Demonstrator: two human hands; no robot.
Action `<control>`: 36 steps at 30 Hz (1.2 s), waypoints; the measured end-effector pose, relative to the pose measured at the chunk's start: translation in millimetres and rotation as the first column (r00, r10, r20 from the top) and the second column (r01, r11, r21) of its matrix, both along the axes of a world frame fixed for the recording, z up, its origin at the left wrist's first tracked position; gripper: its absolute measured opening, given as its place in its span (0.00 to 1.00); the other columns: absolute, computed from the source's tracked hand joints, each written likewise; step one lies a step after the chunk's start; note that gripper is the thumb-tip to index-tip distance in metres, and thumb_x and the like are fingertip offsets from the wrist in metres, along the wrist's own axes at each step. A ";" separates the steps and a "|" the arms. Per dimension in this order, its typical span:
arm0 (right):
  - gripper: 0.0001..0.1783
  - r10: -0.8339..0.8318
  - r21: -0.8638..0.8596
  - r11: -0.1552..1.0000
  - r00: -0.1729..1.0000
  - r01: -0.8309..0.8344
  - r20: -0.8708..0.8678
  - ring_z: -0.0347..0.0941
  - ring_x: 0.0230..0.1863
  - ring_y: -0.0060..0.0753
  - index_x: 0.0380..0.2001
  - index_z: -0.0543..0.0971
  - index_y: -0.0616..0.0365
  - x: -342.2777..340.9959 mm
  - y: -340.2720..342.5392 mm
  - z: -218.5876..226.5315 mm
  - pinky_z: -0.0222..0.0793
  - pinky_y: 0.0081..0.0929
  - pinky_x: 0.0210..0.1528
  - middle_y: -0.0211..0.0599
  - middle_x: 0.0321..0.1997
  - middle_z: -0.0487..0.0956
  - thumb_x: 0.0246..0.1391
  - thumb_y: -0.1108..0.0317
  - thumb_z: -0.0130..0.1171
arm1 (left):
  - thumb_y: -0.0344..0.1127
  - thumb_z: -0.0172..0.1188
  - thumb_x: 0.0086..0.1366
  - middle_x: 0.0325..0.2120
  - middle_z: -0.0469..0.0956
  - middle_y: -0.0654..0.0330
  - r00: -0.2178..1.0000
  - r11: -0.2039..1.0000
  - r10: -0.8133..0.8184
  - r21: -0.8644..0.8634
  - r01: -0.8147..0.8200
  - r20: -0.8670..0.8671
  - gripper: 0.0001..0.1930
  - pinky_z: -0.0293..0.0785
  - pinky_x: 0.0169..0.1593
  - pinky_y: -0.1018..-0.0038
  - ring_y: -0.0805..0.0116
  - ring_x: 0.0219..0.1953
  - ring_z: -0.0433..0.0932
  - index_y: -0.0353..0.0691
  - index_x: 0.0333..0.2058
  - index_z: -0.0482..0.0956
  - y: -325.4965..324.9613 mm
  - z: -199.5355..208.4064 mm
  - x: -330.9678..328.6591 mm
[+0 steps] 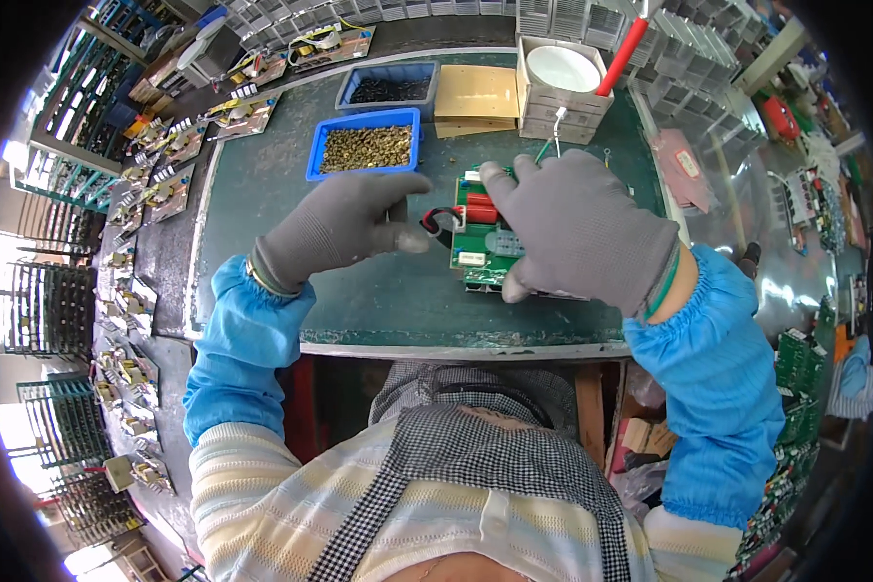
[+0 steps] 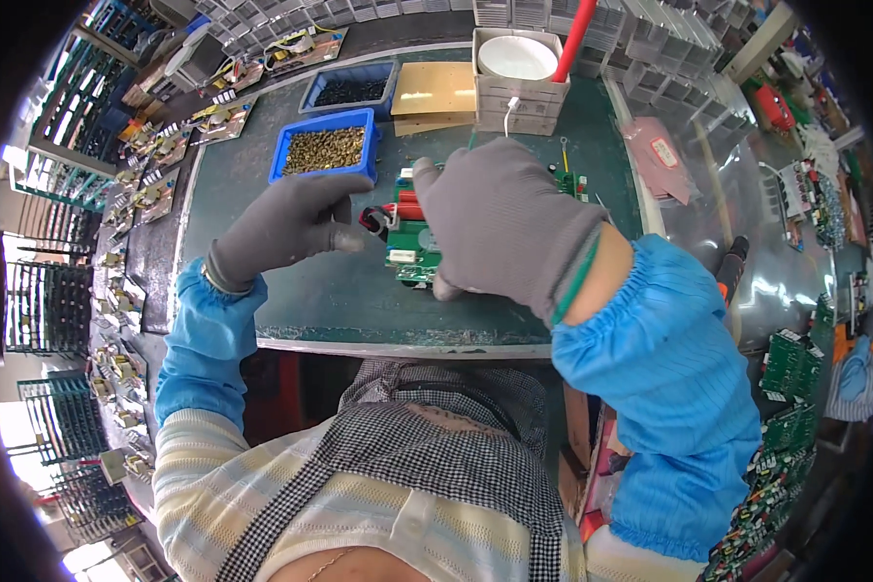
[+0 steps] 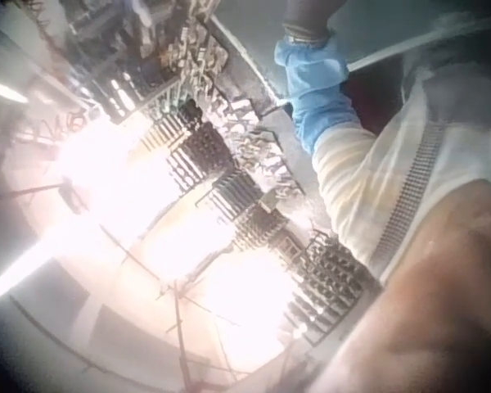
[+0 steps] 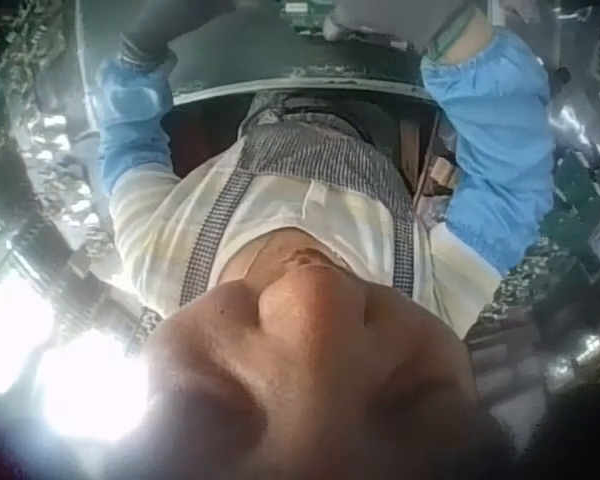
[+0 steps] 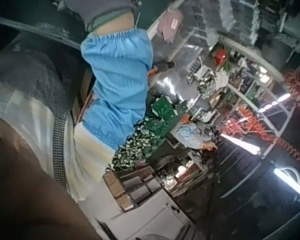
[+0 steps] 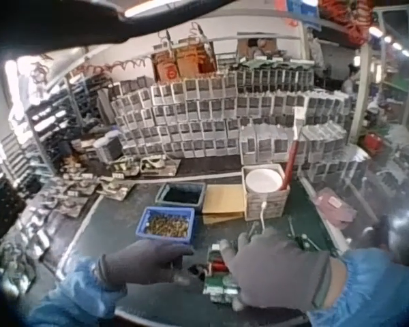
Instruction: Assemble electronic components and a circuit board into a metal housing using a screwdriver and brush.
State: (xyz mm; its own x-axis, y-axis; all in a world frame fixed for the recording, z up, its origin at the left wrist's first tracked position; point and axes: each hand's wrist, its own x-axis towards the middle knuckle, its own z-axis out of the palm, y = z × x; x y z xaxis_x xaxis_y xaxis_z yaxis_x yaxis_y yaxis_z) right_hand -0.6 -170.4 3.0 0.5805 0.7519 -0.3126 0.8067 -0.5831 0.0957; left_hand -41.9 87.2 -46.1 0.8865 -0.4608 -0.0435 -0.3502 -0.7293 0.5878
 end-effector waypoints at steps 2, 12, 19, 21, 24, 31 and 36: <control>0.60 -0.018 -0.006 1.000 1.000 0.018 -0.014 0.80 0.51 0.47 0.65 0.67 0.68 -0.6 2.1 2.0 0.74 0.39 0.51 0.52 0.52 0.79 0.35 0.38 0.76 | 0.47 0.67 0.64 0.29 0.81 0.50 0.998 0.994 0.010 -0.107 -0.017 -0.068 0.21 0.78 0.41 0.63 0.51 0.34 0.82 0.42 0.51 0.81 9.1 -21.5 -4.0; 0.59 0.032 0.012 0.999 0.997 -0.033 0.071 0.81 0.47 0.45 0.67 0.65 0.69 -1.1 1.8 -8.8 0.76 0.39 0.48 0.50 0.48 0.79 0.41 0.38 0.74 | 0.39 0.64 0.63 0.28 0.79 0.57 0.915 0.923 -0.192 0.381 0.046 0.355 0.11 0.77 0.34 0.64 0.57 0.32 0.82 0.39 0.40 0.80 -20.2 -41.2 -11.9; 0.61 -0.044 -0.045 0.998 0.998 0.045 0.042 0.79 0.50 0.47 0.65 0.66 0.68 -2.7 9.0 -1.6 0.73 0.38 0.52 0.49 0.51 0.78 0.32 0.41 0.78 | 0.32 0.60 0.58 0.32 0.79 0.59 0.927 0.774 -0.105 0.615 -0.151 0.360 0.14 0.79 0.30 0.69 0.66 0.34 0.82 0.35 0.42 0.78 -58.3 -47.9 -28.8; 0.60 -0.047 -0.040 0.998 0.998 0.048 0.033 0.79 0.49 0.47 0.65 0.66 0.68 -2.4 9.5 0.7 0.73 0.38 0.52 0.48 0.50 0.78 0.32 0.42 0.78 | 0.32 0.60 0.58 0.33 0.79 0.59 0.906 0.788 -0.066 0.579 -0.210 0.418 0.14 0.79 0.30 0.69 0.68 0.34 0.82 0.35 0.43 0.78 -61.0 -55.5 -32.8; 0.59 -0.034 -0.028 0.999 0.999 0.035 0.022 0.80 0.48 0.48 0.63 0.68 0.68 0.2 6.3 -3.5 0.74 0.39 0.50 0.48 0.49 0.79 0.32 0.42 0.78 | 0.32 0.60 0.58 0.34 0.79 0.58 0.888 0.782 0.005 0.551 -0.290 0.461 0.18 0.79 0.31 0.68 0.65 0.34 0.82 0.33 0.47 0.77 -65.6 -66.6 -34.7; 0.53 0.077 0.343 0.936 0.997 -0.077 0.014 0.75 0.59 0.55 0.66 0.67 0.62 -6.9 -32.2 5.5 0.74 0.44 0.57 0.48 0.63 0.74 0.42 0.43 0.75 | 0.33 0.61 0.66 0.33 0.81 0.53 0.910 0.971 0.238 -0.088 -0.221 0.340 0.22 0.78 0.38 0.64 0.53 0.35 0.83 0.36 0.58 0.73 -26.4 -71.5 -39.8; 0.49 -0.148 0.665 0.733 0.988 0.143 -0.049 0.72 0.64 0.53 0.66 0.68 0.62 -33.5 -124.1 41.7 0.68 0.41 0.64 0.48 0.64 0.74 0.44 0.49 0.76 | 0.34 0.64 0.64 0.35 0.83 0.49 0.929 0.852 0.363 -0.377 -0.362 -0.072 0.21 0.78 0.42 0.62 0.50 0.38 0.83 0.35 0.54 0.76 0.6 -77.3 -63.2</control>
State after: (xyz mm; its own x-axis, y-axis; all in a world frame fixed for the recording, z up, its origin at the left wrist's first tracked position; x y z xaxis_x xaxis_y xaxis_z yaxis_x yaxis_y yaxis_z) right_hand -34.1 -294.5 44.6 0.7005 0.6726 0.2385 0.7075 -0.6109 -0.3554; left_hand -105.1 87.8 -123.3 0.9937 -0.0874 0.0698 -0.1056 -0.5277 0.8428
